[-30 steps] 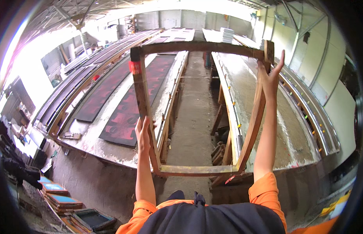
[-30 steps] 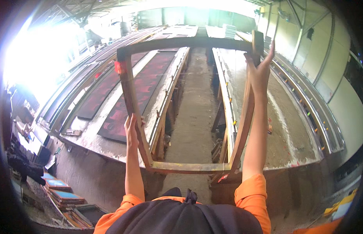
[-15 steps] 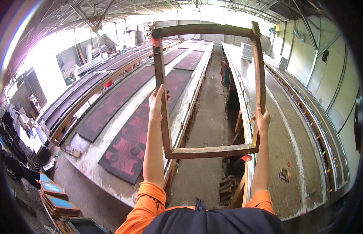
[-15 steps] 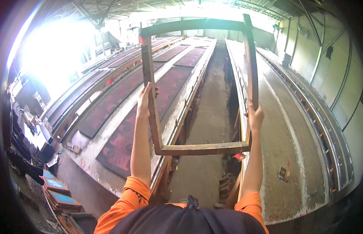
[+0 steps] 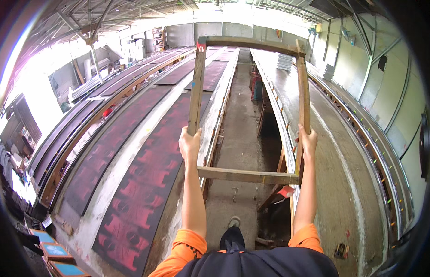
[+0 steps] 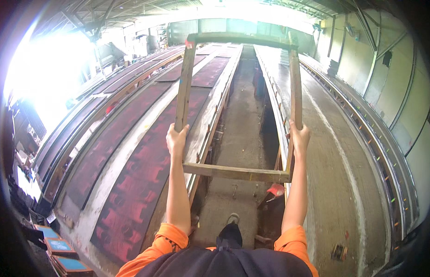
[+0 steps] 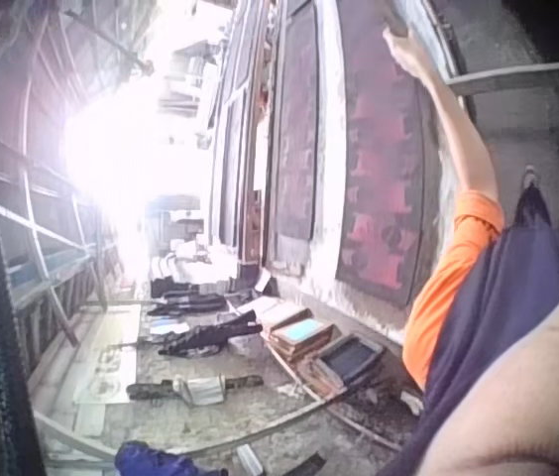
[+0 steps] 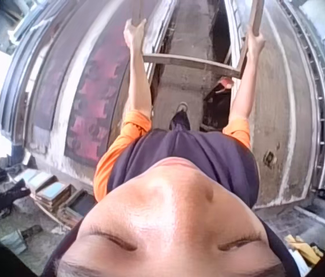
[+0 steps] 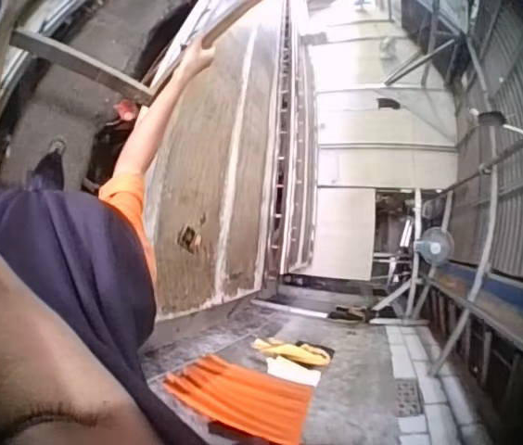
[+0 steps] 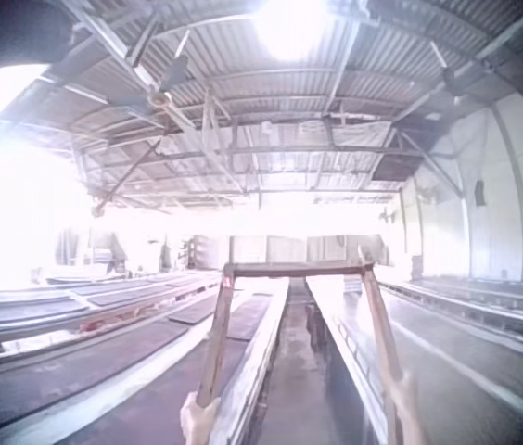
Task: The person places a wooden frame on a conveyor belt and then repeatedly picks up white square tiles from a stack, positioning each tile inside the frame on the belt. The person adjusts the frame and tiles by hand as they move along the line.
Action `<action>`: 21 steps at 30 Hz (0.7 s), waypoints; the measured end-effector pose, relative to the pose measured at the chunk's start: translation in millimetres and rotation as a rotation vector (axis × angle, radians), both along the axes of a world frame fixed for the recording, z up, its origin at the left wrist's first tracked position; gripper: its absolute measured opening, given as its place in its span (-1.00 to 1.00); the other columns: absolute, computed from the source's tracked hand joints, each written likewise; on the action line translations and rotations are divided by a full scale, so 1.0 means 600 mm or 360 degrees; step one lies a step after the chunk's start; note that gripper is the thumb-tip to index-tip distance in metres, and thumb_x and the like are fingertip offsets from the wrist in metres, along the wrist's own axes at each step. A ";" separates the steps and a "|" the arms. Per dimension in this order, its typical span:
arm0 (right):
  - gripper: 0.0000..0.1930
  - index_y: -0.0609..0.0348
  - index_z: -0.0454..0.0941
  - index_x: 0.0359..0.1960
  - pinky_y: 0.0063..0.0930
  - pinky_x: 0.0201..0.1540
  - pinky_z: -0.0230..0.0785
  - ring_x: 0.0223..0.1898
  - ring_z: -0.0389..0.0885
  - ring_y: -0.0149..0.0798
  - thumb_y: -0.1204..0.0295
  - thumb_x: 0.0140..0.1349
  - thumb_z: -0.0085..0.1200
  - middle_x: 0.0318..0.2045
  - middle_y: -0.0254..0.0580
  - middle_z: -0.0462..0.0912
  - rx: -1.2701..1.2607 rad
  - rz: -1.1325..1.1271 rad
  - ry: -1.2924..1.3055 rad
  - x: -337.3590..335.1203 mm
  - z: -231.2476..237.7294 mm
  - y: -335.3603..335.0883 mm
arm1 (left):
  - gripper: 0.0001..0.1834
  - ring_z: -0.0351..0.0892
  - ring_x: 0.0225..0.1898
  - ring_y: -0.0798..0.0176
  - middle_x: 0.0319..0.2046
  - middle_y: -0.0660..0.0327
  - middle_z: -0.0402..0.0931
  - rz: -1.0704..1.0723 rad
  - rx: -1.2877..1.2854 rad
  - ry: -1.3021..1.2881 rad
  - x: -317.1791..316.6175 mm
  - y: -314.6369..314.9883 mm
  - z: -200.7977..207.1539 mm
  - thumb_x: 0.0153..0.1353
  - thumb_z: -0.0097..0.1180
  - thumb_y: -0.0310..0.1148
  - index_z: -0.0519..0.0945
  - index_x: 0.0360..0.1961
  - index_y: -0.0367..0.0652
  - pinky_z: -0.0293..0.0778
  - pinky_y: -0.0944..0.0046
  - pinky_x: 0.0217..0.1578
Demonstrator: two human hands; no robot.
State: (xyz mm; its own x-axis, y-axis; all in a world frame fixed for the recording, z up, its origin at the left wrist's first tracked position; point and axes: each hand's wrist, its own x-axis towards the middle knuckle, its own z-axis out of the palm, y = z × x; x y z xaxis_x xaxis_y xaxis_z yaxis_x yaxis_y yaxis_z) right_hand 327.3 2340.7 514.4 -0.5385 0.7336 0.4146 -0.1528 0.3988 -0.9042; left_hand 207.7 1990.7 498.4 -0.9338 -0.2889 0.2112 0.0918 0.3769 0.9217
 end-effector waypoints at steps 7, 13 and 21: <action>-0.68 0.40 0.49 -0.27 -0.50 -0.58 0.38 -0.64 0.57 -0.37 0.43 -0.05 0.18 -0.58 -0.17 0.58 0.0011 -0.0053 -0.0149 -0.274 -0.056 0.184 | -0.50 0.55 -0.13 -0.05 -0.24 -0.01 0.58 0.0036 -0.0034 -0.0027 -0.261 0.181 -0.045 -0.01 0.22 -0.11 0.50 -0.05 -0.10 0.41 0.07 -0.14; -0.81 0.34 0.45 -0.40 -0.49 -0.56 0.36 -0.66 0.49 -0.39 0.50 -0.05 0.13 -0.60 -0.24 0.52 -0.0051 0.0118 -0.0112 -0.508 -0.026 0.276 | -0.49 0.57 -0.19 -0.08 -0.27 0.03 0.60 0.0196 -0.0301 0.0011 -0.474 0.275 0.004 -0.05 0.26 -0.12 0.50 -0.06 -0.08 0.44 0.06 -0.17; -0.73 0.39 0.50 -0.27 -0.50 -0.54 0.45 -0.62 0.58 -0.34 0.51 -0.06 0.07 -0.54 -0.14 0.58 0.0028 0.0150 -0.0059 -0.839 -0.039 0.455 | -0.45 0.55 -0.15 -0.07 -0.23 0.01 0.58 0.0261 -0.0312 -0.0029 -0.803 0.456 -0.025 -0.07 0.28 -0.08 0.50 -0.03 -0.05 0.44 0.05 -0.15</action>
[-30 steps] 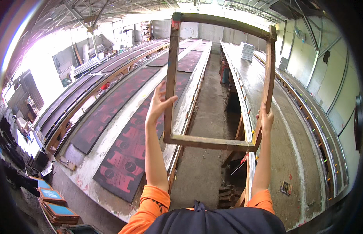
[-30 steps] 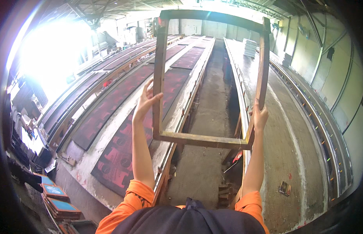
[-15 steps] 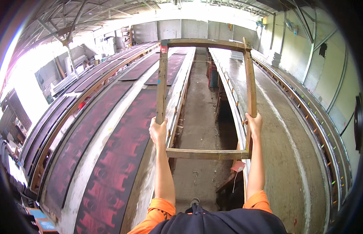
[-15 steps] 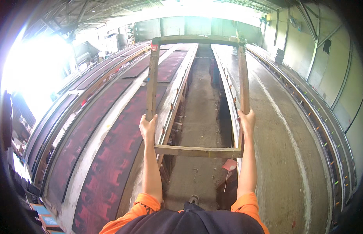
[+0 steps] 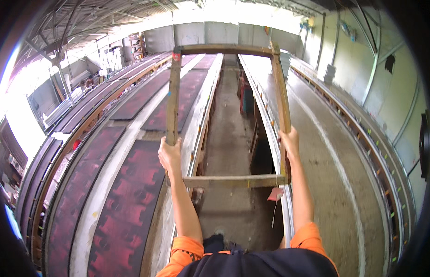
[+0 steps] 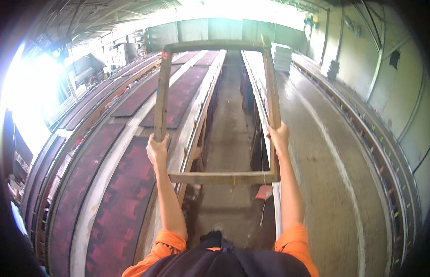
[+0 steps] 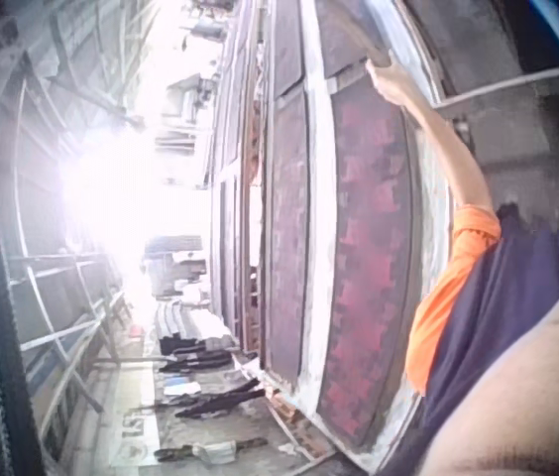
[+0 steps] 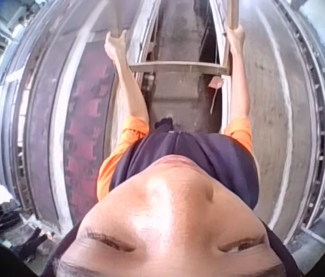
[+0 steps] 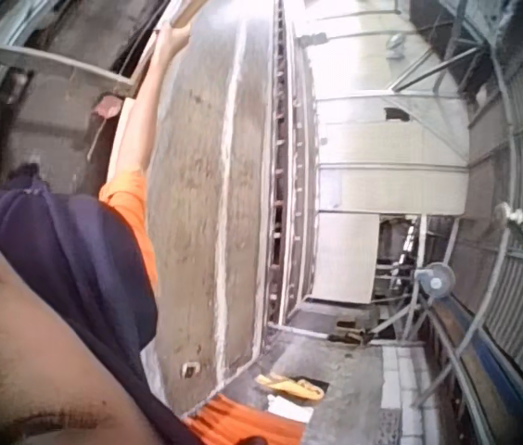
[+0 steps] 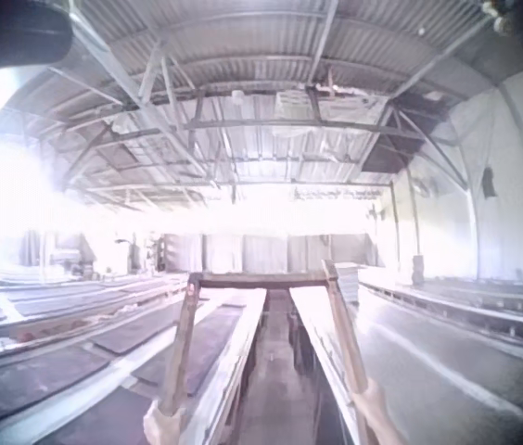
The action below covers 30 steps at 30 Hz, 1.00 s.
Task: The person places a wooden frame on a conveyor belt and then repeatedly picks up white square tiles from a stack, positioning each tile inside the frame on the belt. The person adjusts the frame and tiles by hand as they move along the line.
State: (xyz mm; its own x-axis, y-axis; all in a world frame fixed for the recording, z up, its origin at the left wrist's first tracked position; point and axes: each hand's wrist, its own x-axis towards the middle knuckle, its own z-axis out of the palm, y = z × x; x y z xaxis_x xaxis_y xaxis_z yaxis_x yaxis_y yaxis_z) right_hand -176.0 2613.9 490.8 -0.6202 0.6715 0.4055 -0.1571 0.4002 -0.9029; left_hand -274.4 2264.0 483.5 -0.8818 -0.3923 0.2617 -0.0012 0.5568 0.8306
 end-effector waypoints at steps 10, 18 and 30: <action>-0.80 0.30 0.41 -0.44 -0.46 -0.58 0.36 -0.66 0.51 -0.35 0.44 -0.02 0.14 -0.63 -0.21 0.50 -0.0107 -0.0093 -0.0178 -0.347 0.019 0.214 | -0.50 0.55 -0.16 -0.09 -0.24 -0.01 0.58 -0.0080 -0.0012 -0.0144 -0.383 0.222 0.007 0.02 0.22 -0.08 0.49 -0.02 -0.04 0.45 0.04 -0.17; -0.78 0.35 0.46 -0.34 -0.48 -0.56 0.36 -0.65 0.51 -0.37 0.45 0.01 0.09 -0.55 -0.20 0.54 -0.0159 -0.0023 -0.0164 -0.616 -0.030 0.436 | -0.47 0.52 -0.11 -0.10 -0.18 -0.06 0.55 -0.0255 -0.0019 -0.0017 -0.659 0.446 -0.025 0.10 0.12 -0.17 0.37 0.11 -0.05 0.41 0.02 -0.13; -0.81 0.38 0.47 -0.33 -0.48 -0.53 0.41 -0.63 0.56 -0.35 0.52 0.00 0.05 -0.54 -0.14 0.55 -0.0245 0.0032 -0.0242 -1.060 -0.058 0.736 | -0.46 0.57 -0.17 -0.05 -0.24 -0.04 0.58 -0.0202 0.0012 -0.0019 -1.099 0.738 -0.047 0.04 0.20 -0.24 0.43 0.10 -0.03 0.44 0.08 -0.15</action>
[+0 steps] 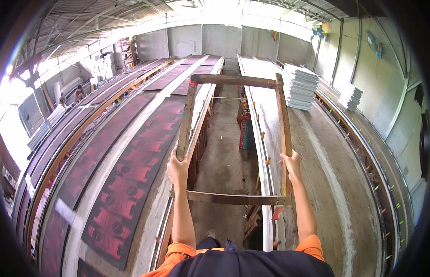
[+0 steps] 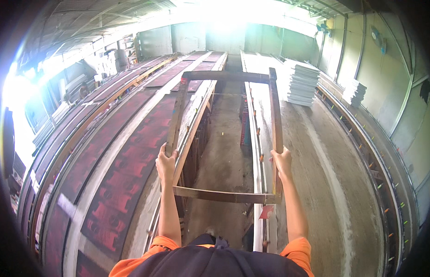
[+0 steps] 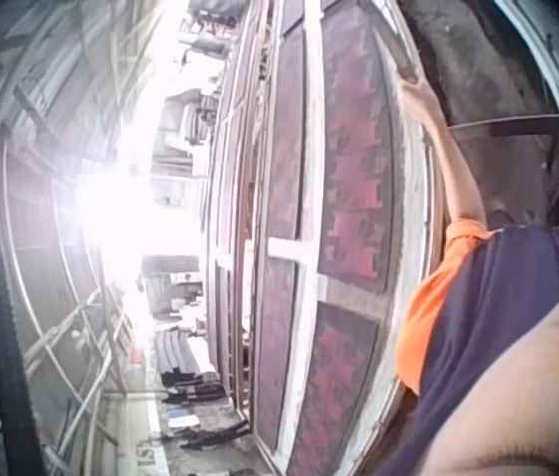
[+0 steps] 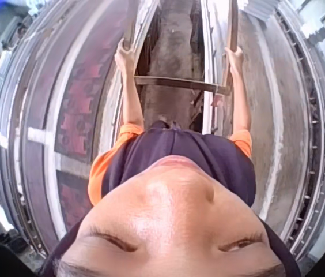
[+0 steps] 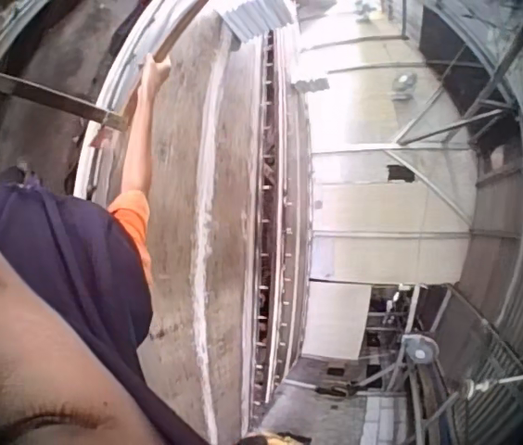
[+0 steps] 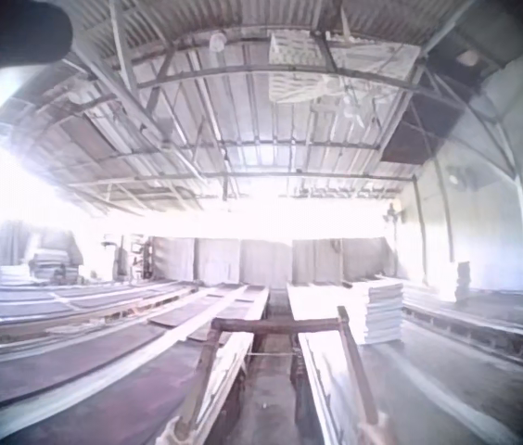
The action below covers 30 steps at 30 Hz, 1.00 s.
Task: The person places a wooden frame on a conveyor belt and then repeatedly picks up white square tiles from a stack, positioning each tile inside the frame on the belt. The person adjusts the frame and tiles by hand as they move along the line.
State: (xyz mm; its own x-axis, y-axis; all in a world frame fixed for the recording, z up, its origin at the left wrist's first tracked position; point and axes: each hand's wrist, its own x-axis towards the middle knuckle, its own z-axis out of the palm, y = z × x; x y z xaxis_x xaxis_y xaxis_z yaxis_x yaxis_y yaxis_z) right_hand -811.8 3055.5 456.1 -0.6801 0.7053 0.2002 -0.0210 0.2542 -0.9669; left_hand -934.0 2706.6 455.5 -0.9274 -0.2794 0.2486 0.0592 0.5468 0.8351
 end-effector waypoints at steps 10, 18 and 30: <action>-0.81 0.35 0.44 -0.34 -0.49 -0.56 0.36 -0.65 0.52 -0.38 0.46 0.05 0.05 -0.55 -0.20 0.52 0.0151 -0.0132 0.0084 -0.453 0.012 0.200 | -0.52 0.59 -0.24 -0.05 -0.30 0.00 0.60 0.0095 0.0095 0.0143 -0.480 0.229 -0.017 0.03 0.21 -0.19 0.48 0.03 0.10 0.47 0.06 -0.23; -0.75 0.37 0.41 -0.34 -0.50 -0.55 0.35 -0.64 0.51 -0.37 0.40 0.06 0.10 -0.55 -0.21 0.49 0.0051 -0.0228 -0.0015 -0.781 0.033 0.369 | -0.52 0.60 -0.25 -0.05 -0.29 -0.03 0.59 -0.0034 0.0053 0.0161 -0.825 0.398 0.021 0.06 0.20 -0.23 0.47 0.05 -0.02 0.48 0.07 -0.23; -0.80 0.36 0.50 -0.35 -0.51 -0.54 0.40 -0.62 0.57 -0.36 0.51 -0.02 0.15 -0.55 -0.12 0.61 0.0046 -0.0094 0.0057 -1.337 -0.033 0.692 | -0.47 0.61 -0.32 -0.05 -0.38 -0.06 0.59 -0.0086 -0.0034 0.0356 -1.363 0.676 0.018 0.00 0.26 -0.34 0.46 0.07 -0.01 0.48 0.09 -0.28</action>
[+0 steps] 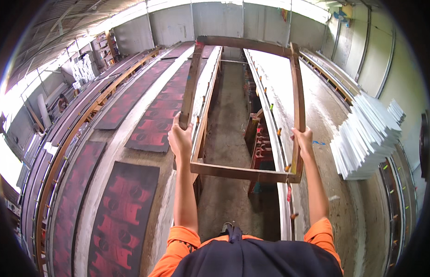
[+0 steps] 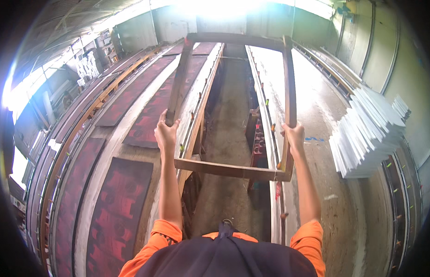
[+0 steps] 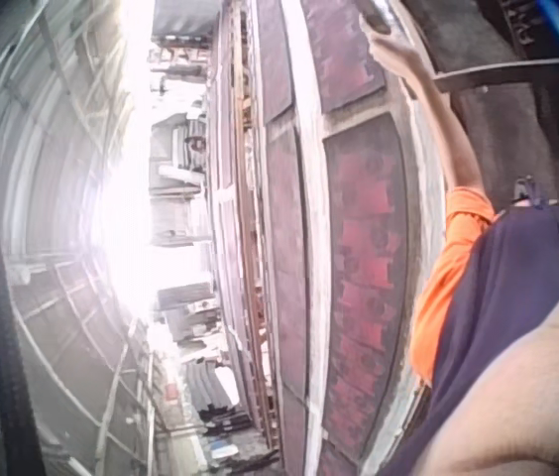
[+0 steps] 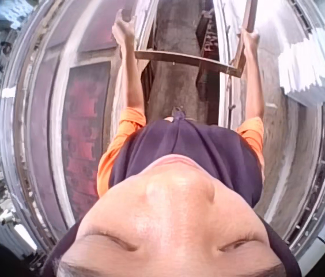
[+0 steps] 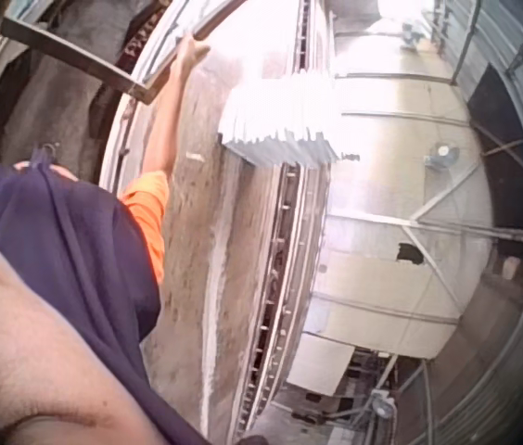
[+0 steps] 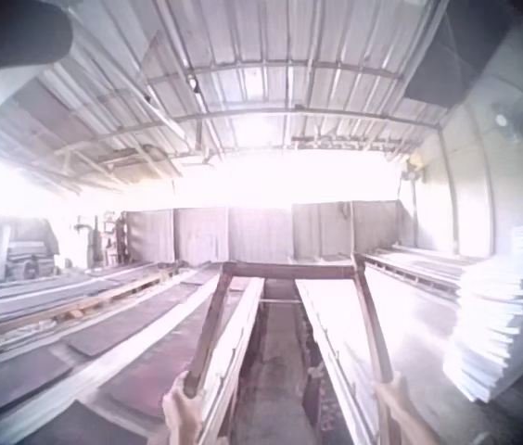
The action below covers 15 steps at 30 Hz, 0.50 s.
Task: The person places a wooden frame on a conveyor belt and then repeatedly picks up white square tiles from a stack, positioning each tile inside the frame on the belt. The person adjusts the frame and tiles by hand as they move along the line.
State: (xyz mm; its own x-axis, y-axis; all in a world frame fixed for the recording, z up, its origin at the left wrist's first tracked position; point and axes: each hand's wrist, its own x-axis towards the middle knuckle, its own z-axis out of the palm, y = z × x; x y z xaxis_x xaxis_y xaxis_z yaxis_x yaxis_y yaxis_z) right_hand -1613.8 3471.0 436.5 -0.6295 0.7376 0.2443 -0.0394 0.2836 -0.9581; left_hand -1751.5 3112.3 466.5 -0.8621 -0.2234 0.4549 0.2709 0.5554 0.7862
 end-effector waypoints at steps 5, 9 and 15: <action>-0.70 0.40 0.46 -0.22 -0.50 -0.49 0.47 -0.56 0.63 -0.30 0.56 -0.05 0.11 -0.45 -0.06 0.61 -0.0029 0.0084 -0.0062 -0.193 0.044 0.087 | -0.51 0.62 -0.30 -0.04 -0.35 -0.07 0.60 0.0039 -0.0130 0.0100 -0.176 0.088 0.027 0.02 0.23 -0.38 0.47 0.05 -0.07 0.50 0.10 -0.30; -0.70 0.40 0.45 -0.22 -0.51 -0.47 0.47 -0.57 0.62 -0.31 0.57 -0.05 0.08 -0.45 -0.06 0.61 -0.0006 0.0020 -0.0052 -0.344 0.054 0.181 | -0.53 0.61 -0.28 -0.04 -0.34 -0.07 0.59 -0.0003 -0.0075 0.0149 -0.334 0.194 0.020 0.03 0.23 -0.38 0.47 0.03 -0.12 0.47 0.12 -0.26; -0.72 0.38 0.46 -0.23 -0.51 -0.50 0.47 -0.58 0.61 -0.32 0.58 -0.05 0.06 -0.47 -0.07 0.60 0.0156 -0.0172 -0.0049 -0.561 0.051 0.343 | -0.51 0.62 -0.27 0.03 -0.32 -0.04 0.60 -0.0159 0.0110 0.0273 -0.584 0.371 -0.007 0.00 0.24 -0.35 0.48 0.02 -0.11 0.44 0.15 -0.26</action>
